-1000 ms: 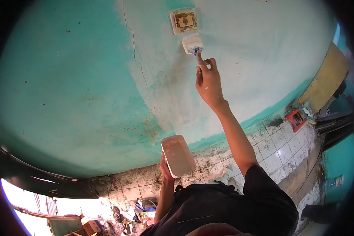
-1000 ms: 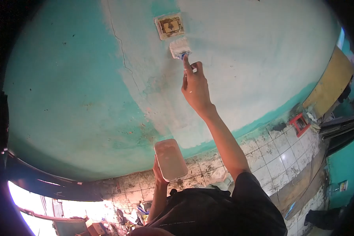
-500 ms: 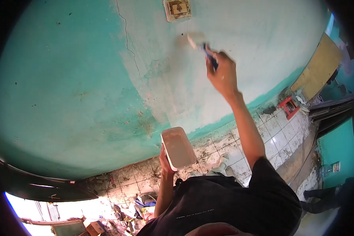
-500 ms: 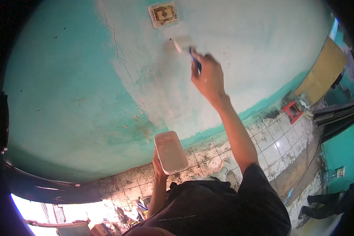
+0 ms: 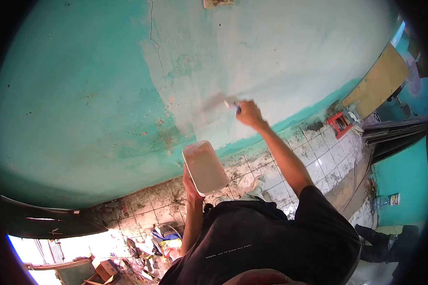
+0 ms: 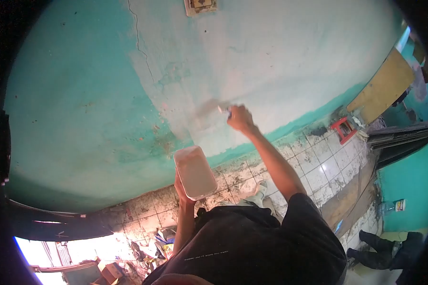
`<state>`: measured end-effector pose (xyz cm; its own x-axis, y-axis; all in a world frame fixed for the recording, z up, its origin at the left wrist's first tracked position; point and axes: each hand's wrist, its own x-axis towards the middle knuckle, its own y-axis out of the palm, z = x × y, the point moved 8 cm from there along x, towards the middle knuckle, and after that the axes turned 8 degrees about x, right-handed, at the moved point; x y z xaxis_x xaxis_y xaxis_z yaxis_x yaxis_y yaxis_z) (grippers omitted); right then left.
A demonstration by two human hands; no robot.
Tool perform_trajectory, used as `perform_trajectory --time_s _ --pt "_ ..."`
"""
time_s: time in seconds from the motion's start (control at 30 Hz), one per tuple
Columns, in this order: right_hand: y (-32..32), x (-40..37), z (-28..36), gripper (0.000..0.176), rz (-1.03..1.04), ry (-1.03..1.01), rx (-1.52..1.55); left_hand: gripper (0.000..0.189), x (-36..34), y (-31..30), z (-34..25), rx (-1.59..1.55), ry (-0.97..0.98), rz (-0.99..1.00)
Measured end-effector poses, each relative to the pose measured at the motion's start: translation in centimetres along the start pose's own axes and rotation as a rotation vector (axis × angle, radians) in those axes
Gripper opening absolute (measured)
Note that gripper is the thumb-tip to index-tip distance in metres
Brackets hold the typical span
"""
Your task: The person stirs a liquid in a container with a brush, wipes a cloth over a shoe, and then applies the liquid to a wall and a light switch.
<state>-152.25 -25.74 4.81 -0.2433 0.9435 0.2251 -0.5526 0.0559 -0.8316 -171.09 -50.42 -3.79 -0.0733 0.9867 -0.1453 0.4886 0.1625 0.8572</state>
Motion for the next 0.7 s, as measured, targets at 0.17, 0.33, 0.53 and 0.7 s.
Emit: perform_trajectory --time_s 0.17,0.33,0.53,0.7 --pt "-19.6 2.9 12.9 0.019 -0.345 -0.268 0.165 0.052 -0.2 1.2 -1.0 0.072 -0.025 0.034" --pt "-18.5 2.5 13.0 0.029 -0.629 -0.396 0.143 0.054 -0.2 0.9 -1.0 0.013 -0.014 -0.040" --pt "3.8 -2.4 -0.8 0.046 -0.082 -0.030 0.036 0.055 -0.5 1.6 -1.8 0.033 0.039 -0.005" --pt "-4.3 2.0 2.2 0.028 -0.107 -0.026 -0.006 0.054 0.2 0.1 -1.5 0.010 -0.006 -0.008"
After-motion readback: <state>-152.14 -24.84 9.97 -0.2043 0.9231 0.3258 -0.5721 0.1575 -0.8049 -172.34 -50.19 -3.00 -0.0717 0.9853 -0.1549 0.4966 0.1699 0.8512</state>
